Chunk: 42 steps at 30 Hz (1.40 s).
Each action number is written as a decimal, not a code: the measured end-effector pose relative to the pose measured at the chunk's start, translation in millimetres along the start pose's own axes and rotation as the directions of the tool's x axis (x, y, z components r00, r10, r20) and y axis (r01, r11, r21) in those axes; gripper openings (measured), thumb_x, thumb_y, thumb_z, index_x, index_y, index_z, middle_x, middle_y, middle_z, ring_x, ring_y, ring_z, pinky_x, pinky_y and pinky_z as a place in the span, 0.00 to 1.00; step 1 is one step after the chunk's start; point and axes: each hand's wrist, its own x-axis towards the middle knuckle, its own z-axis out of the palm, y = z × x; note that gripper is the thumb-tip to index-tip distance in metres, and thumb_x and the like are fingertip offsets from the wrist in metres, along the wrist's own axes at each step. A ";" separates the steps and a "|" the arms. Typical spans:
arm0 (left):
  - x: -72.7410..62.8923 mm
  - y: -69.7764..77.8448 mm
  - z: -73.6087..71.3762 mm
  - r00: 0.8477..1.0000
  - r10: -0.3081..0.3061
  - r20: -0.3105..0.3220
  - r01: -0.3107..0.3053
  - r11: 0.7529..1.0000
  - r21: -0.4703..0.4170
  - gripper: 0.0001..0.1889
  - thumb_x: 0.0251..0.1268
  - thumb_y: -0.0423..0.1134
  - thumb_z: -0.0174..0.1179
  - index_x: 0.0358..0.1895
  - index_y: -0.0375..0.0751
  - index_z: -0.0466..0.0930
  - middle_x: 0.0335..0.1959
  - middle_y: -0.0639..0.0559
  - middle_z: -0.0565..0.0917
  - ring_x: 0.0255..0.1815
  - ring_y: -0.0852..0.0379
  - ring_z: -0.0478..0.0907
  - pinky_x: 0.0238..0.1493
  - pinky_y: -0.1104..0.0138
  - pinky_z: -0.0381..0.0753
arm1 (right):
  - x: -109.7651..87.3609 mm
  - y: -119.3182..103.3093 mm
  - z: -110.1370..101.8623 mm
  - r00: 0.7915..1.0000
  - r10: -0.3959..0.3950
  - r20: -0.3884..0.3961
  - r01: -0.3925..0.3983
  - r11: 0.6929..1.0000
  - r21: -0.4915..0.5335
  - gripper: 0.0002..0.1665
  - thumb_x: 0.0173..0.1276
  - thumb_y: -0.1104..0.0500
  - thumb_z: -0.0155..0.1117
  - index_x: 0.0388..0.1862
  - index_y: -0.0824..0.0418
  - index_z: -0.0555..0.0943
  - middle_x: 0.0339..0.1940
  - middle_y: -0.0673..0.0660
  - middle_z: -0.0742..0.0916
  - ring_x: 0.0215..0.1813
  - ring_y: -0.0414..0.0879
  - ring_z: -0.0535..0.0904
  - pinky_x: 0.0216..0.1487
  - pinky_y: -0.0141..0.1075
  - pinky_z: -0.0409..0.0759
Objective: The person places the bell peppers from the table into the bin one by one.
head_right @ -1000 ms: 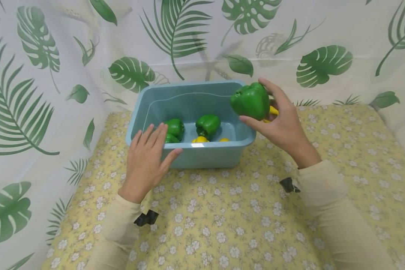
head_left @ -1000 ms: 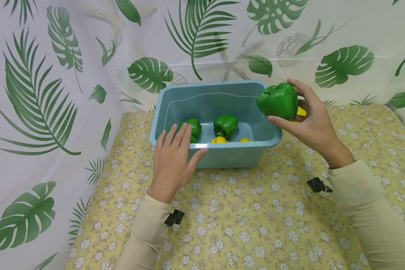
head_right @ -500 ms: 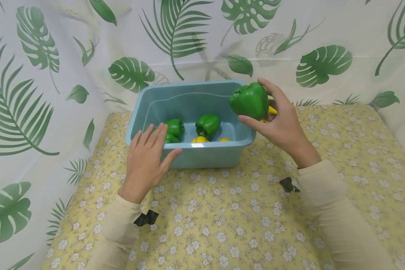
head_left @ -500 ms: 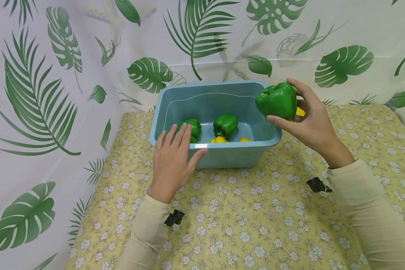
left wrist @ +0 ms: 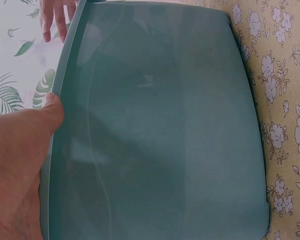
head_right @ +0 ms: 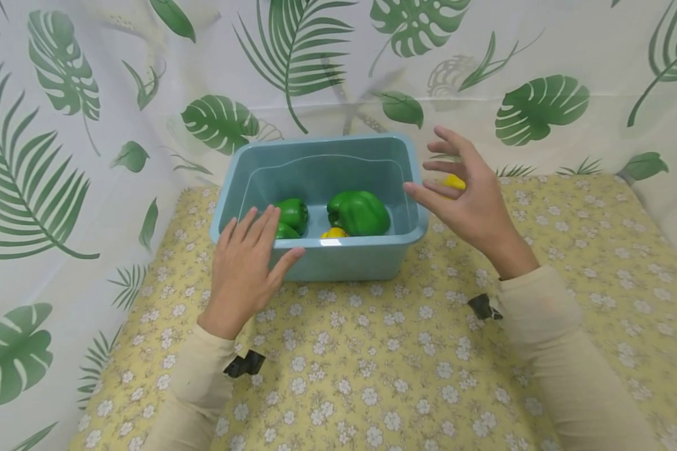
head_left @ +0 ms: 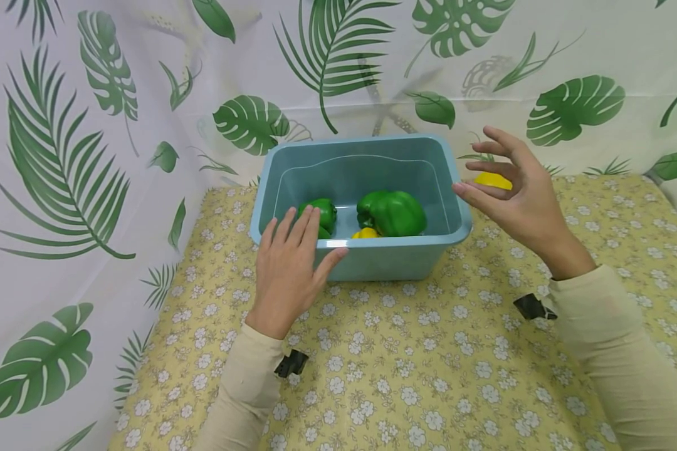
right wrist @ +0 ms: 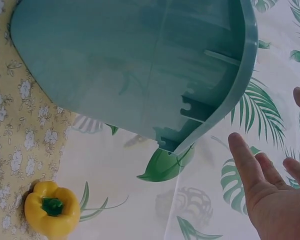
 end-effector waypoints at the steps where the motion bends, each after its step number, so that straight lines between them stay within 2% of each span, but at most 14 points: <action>1: 0.0 -0.1 0.1 1.000 0.000 0.000 0.000 1.000 0.000 0.42 0.73 0.66 0.51 0.78 0.39 0.63 0.74 0.43 0.70 0.78 0.43 0.61 0.79 0.49 0.53 | 0.1 -0.2 -0.2 1.000 -0.002 -0.002 0.002 1.000 0.000 0.49 0.62 0.74 0.71 0.79 0.55 0.64 0.65 0.55 0.77 0.60 0.42 0.80 0.51 0.24 0.81; 14: 0.7 -1.3 1.5 1.000 0.007 -0.004 -0.007 1.000 -0.001 0.42 0.73 0.66 0.51 0.78 0.39 0.62 0.74 0.43 0.70 0.78 0.43 0.61 0.79 0.48 0.53 | 0.7 1.4 -1.9 1.000 0.009 -0.015 -0.009 1.000 0.000 0.48 0.63 0.73 0.70 0.79 0.55 0.64 0.64 0.53 0.77 0.60 0.42 0.81 0.50 0.23 0.81; 21: 0.7 -1.5 1.7 1.000 0.011 -0.008 -0.011 1.000 -0.001 0.43 0.74 0.68 0.45 0.79 0.39 0.61 0.74 0.43 0.70 0.78 0.43 0.61 0.78 0.47 0.55 | 1.1 4.3 -3.8 0.999 0.039 -0.026 -0.040 0.999 -0.028 0.47 0.63 0.71 0.72 0.79 0.53 0.65 0.64 0.52 0.77 0.60 0.41 0.80 0.52 0.23 0.81; 33: 0.3 -1.6 1.8 1.000 -0.001 0.016 0.002 1.000 -0.005 0.43 0.75 0.70 0.41 0.79 0.40 0.59 0.75 0.44 0.69 0.78 0.44 0.59 0.79 0.49 0.52 | -2.1 17.8 -7.8 0.997 0.074 -0.037 -0.076 0.996 -0.055 0.47 0.64 0.70 0.72 0.79 0.52 0.64 0.66 0.58 0.76 0.58 0.40 0.81 0.53 0.23 0.80; 39: 0.7 -1.4 2.0 1.000 -0.005 0.020 0.005 1.000 -0.005 0.45 0.74 0.72 0.34 0.79 0.40 0.60 0.75 0.44 0.69 0.78 0.44 0.59 0.79 0.49 0.51 | -3.9 29.4 -11.6 0.993 0.108 -0.050 -0.112 0.990 -0.084 0.47 0.65 0.68 0.72 0.79 0.51 0.64 0.67 0.57 0.76 0.59 0.40 0.80 0.55 0.25 0.80; 42: 0.5 -1.5 1.5 1.000 -0.007 0.021 0.007 1.000 -0.004 0.45 0.74 0.72 0.34 0.80 0.40 0.59 0.75 0.44 0.69 0.78 0.44 0.59 0.79 0.49 0.51 | -4.4 35.1 -13.9 0.991 0.123 -0.057 -0.128 0.986 -0.103 0.46 0.66 0.67 0.72 0.79 0.51 0.65 0.67 0.57 0.76 0.59 0.40 0.79 0.57 0.27 0.80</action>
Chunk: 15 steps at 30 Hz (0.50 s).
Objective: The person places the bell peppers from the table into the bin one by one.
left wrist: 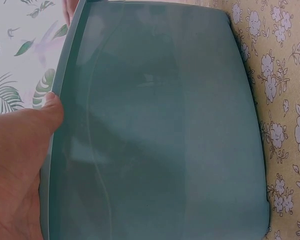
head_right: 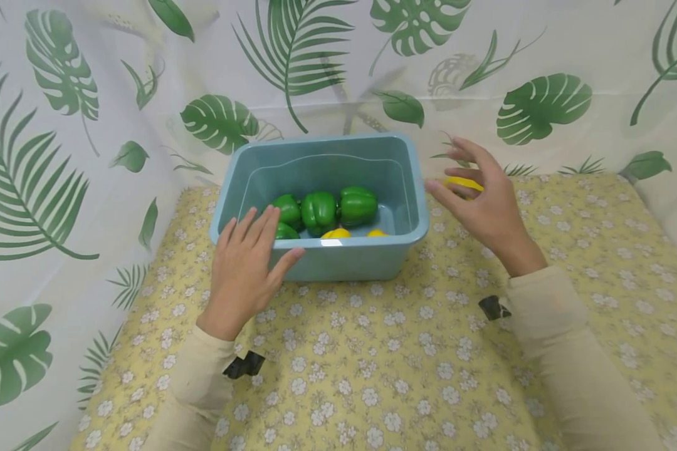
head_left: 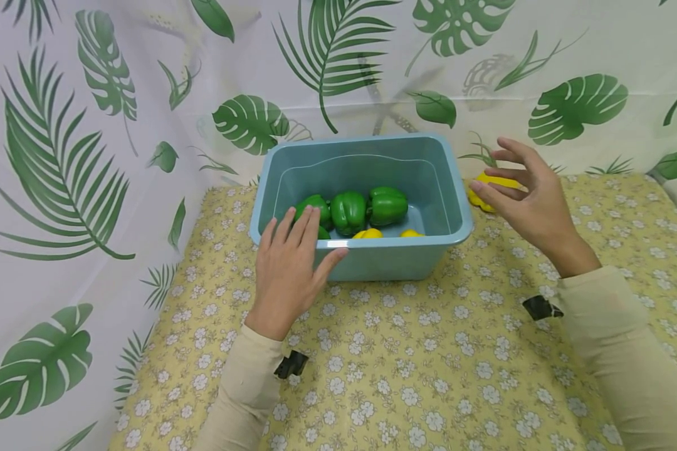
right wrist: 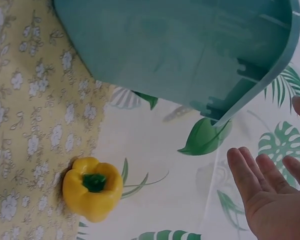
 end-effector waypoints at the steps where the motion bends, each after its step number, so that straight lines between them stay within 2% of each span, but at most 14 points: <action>1: -0.1 0.0 -0.2 1.000 0.000 -0.002 0.000 1.000 0.001 0.44 0.75 0.71 0.36 0.80 0.40 0.59 0.75 0.44 0.69 0.78 0.44 0.60 0.79 0.49 0.51 | 0.0 1.8 -0.6 1.000 0.007 -0.002 -0.007 1.000 -0.006 0.45 0.66 0.66 0.72 0.79 0.51 0.65 0.67 0.57 0.76 0.58 0.40 0.79 0.58 0.27 0.80; 6: -0.7 0.3 -1.5 1.000 -0.003 -0.001 0.003 1.000 -0.001 0.43 0.75 0.70 0.42 0.80 0.41 0.59 0.75 0.44 0.69 0.78 0.43 0.60 0.79 0.49 0.51 | -0.1 14.0 -3.9 0.998 0.060 -0.008 -0.060 0.997 -0.039 0.43 0.68 0.62 0.71 0.79 0.50 0.65 0.67 0.57 0.76 0.60 0.44 0.78 0.63 0.34 0.78; 11: -0.7 0.1 -0.8 1.000 0.001 -0.002 -0.001 1.000 -0.007 0.44 0.75 0.71 0.37 0.80 0.41 0.59 0.75 0.44 0.68 0.78 0.43 0.60 0.79 0.49 0.51 | 1.5 29.7 -5.7 0.997 0.067 -0.038 -0.070 0.993 -0.100 0.41 0.69 0.60 0.71 0.78 0.53 0.66 0.68 0.61 0.76 0.66 0.57 0.75 0.68 0.43 0.75; 15: -0.8 0.0 -0.2 1.000 0.006 -0.014 -0.007 1.000 -0.015 0.44 0.75 0.71 0.34 0.79 0.40 0.60 0.75 0.43 0.69 0.78 0.43 0.61 0.79 0.48 0.53 | 2.7 39.7 -7.5 0.996 0.067 -0.053 -0.074 0.986 -0.148 0.39 0.70 0.58 0.70 0.78 0.56 0.67 0.69 0.62 0.76 0.67 0.60 0.73 0.70 0.47 0.73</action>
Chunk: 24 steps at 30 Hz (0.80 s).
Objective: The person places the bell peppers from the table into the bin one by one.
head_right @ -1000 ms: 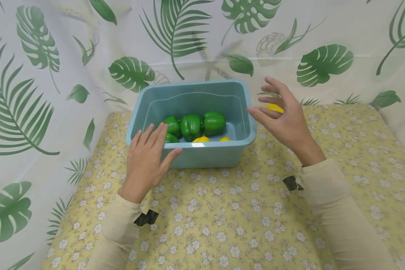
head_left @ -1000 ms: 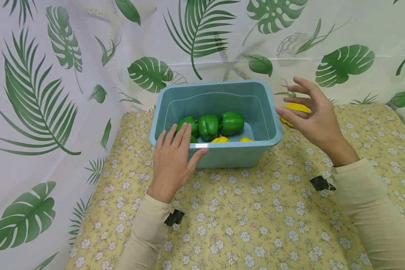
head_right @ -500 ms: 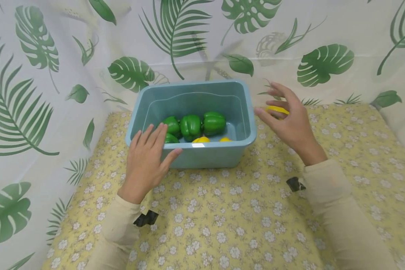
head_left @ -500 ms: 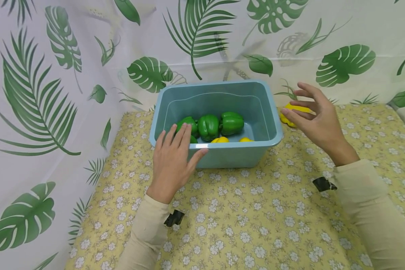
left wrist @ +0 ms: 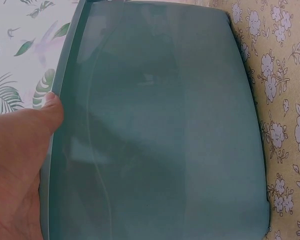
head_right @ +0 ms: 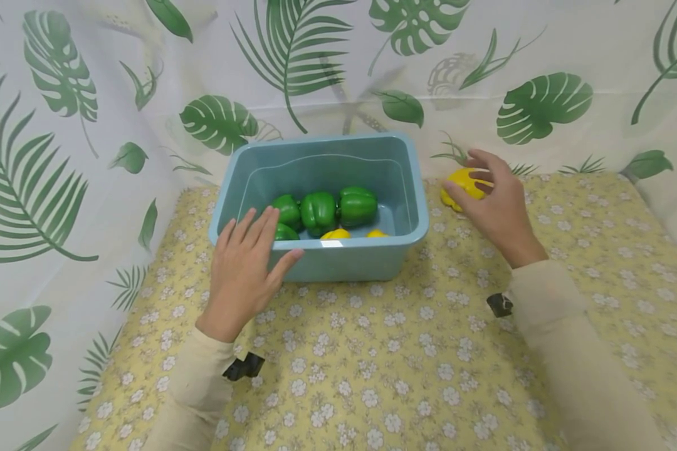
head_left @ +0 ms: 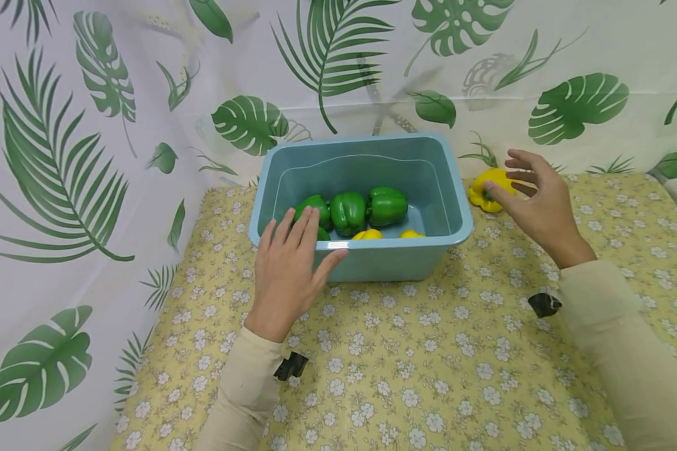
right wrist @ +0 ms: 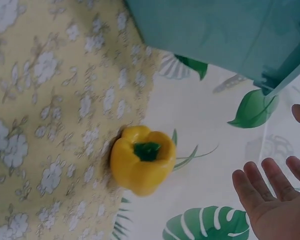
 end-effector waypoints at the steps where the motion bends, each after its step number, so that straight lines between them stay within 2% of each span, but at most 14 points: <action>1: -0.1 -0.1 0.0 1.000 0.001 -0.003 -0.001 1.000 -0.002 0.44 0.75 0.71 0.34 0.79 0.40 0.60 0.75 0.43 0.69 0.78 0.43 0.61 0.78 0.48 0.53 | 0.3 2.2 -0.1 1.000 0.004 0.000 -0.004 1.000 -0.008 0.39 0.70 0.58 0.70 0.78 0.57 0.67 0.70 0.63 0.75 0.67 0.61 0.73 0.70 0.48 0.72; 9: -0.3 -0.2 0.0 1.000 0.003 -0.002 -0.003 1.000 0.000 0.43 0.75 0.70 0.39 0.79 0.39 0.60 0.75 0.43 0.69 0.77 0.42 0.61 0.79 0.48 0.52 | 2.9 24.8 -1.2 0.998 0.059 0.021 -0.058 0.997 -0.056 0.41 0.72 0.52 0.68 0.78 0.64 0.64 0.71 0.68 0.73 0.69 0.66 0.70 0.71 0.57 0.68; 16: -0.2 -0.2 0.4 1.000 0.000 0.002 0.000 1.000 0.004 0.42 0.74 0.66 0.50 0.79 0.39 0.60 0.74 0.43 0.70 0.77 0.43 0.61 0.79 0.48 0.52 | 5.1 44.4 1.7 0.994 0.095 0.049 -0.089 0.990 -0.107 0.42 0.73 0.52 0.66 0.78 0.69 0.62 0.72 0.72 0.69 0.69 0.72 0.68 0.70 0.62 0.66; 24: 0.0 -0.3 -0.4 1.000 -0.001 0.006 0.001 1.000 0.007 0.42 0.73 0.66 0.50 0.79 0.40 0.60 0.74 0.43 0.70 0.77 0.42 0.61 0.79 0.49 0.51 | 10.3 55.8 3.0 0.987 0.135 0.090 -0.116 0.974 -0.193 0.43 0.74 0.52 0.65 0.77 0.71 0.60 0.73 0.74 0.67 0.68 0.74 0.66 0.66 0.66 0.67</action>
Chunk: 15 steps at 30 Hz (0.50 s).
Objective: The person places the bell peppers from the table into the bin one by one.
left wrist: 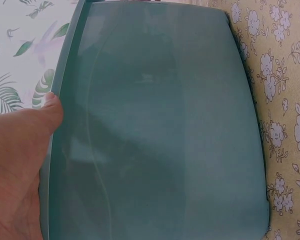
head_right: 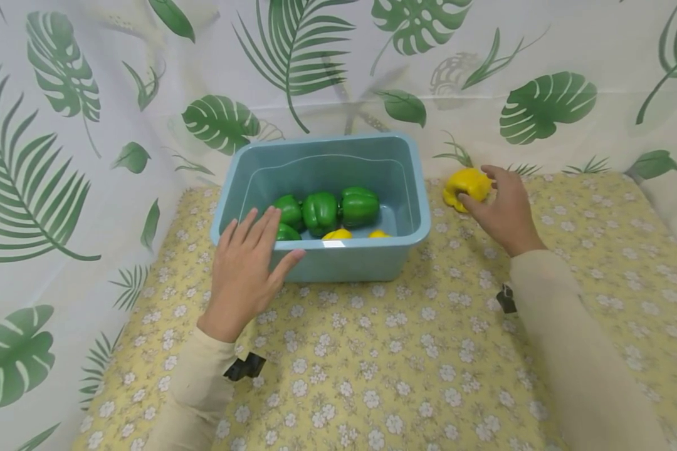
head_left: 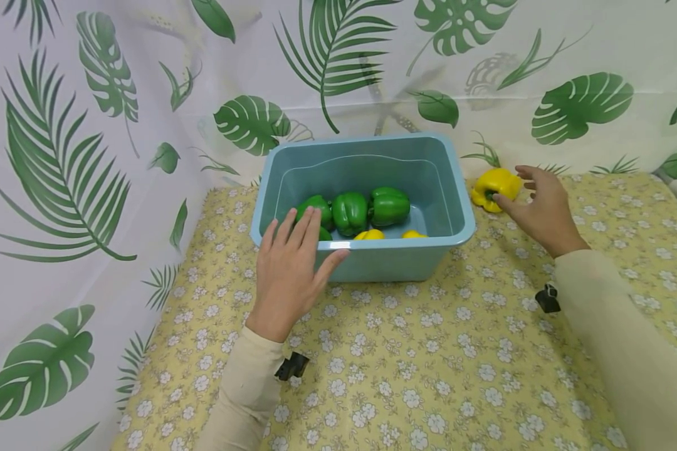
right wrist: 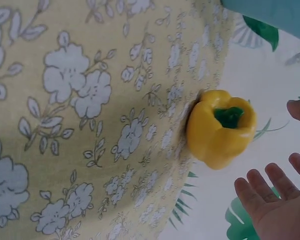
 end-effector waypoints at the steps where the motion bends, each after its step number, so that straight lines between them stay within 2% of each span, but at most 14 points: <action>1: 0.0 0.1 0.0 1.000 -0.001 0.002 0.001 1.000 -0.001 0.42 0.73 0.66 0.50 0.79 0.40 0.60 0.75 0.43 0.69 0.77 0.43 0.61 0.79 0.49 0.51 | 1.0 0.9 0.2 1.000 0.003 0.009 -0.003 1.000 -0.013 0.43 0.74 0.52 0.65 0.77 0.71 0.60 0.73 0.75 0.67 0.68 0.74 0.65 0.65 0.67 0.67; 5: 0.0 0.4 -0.3 1.000 -0.003 0.001 0.003 1.000 -0.003 0.42 0.73 0.67 0.50 0.79 0.39 0.60 0.75 0.43 0.69 0.78 0.43 0.61 0.79 0.49 0.51 | 5.8 4.2 1.7 0.998 0.022 0.060 -0.020 0.999 -0.042 0.45 0.74 0.52 0.65 0.79 0.71 0.58 0.73 0.76 0.65 0.70 0.74 0.62 0.65 0.69 0.65; 11: 0.4 0.4 -0.1 1.000 -0.001 0.006 0.001 1.000 -0.005 0.42 0.73 0.66 0.50 0.79 0.39 0.60 0.75 0.43 0.69 0.77 0.42 0.61 0.79 0.48 0.52 | 13.1 10.6 3.5 0.986 0.046 0.159 -0.032 0.995 -0.092 0.49 0.74 0.52 0.65 0.80 0.74 0.52 0.76 0.78 0.59 0.76 0.75 0.52 0.73 0.69 0.53; 15: 0.2 0.1 0.4 1.000 -0.006 0.014 0.006 1.000 -0.002 0.42 0.74 0.68 0.47 0.79 0.40 0.60 0.75 0.43 0.69 0.78 0.43 0.60 0.79 0.49 0.50 | 16.0 14.2 4.9 0.977 0.041 0.211 -0.021 0.995 -0.095 0.52 0.73 0.53 0.66 0.80 0.75 0.48 0.77 0.79 0.57 0.77 0.76 0.51 0.74 0.69 0.51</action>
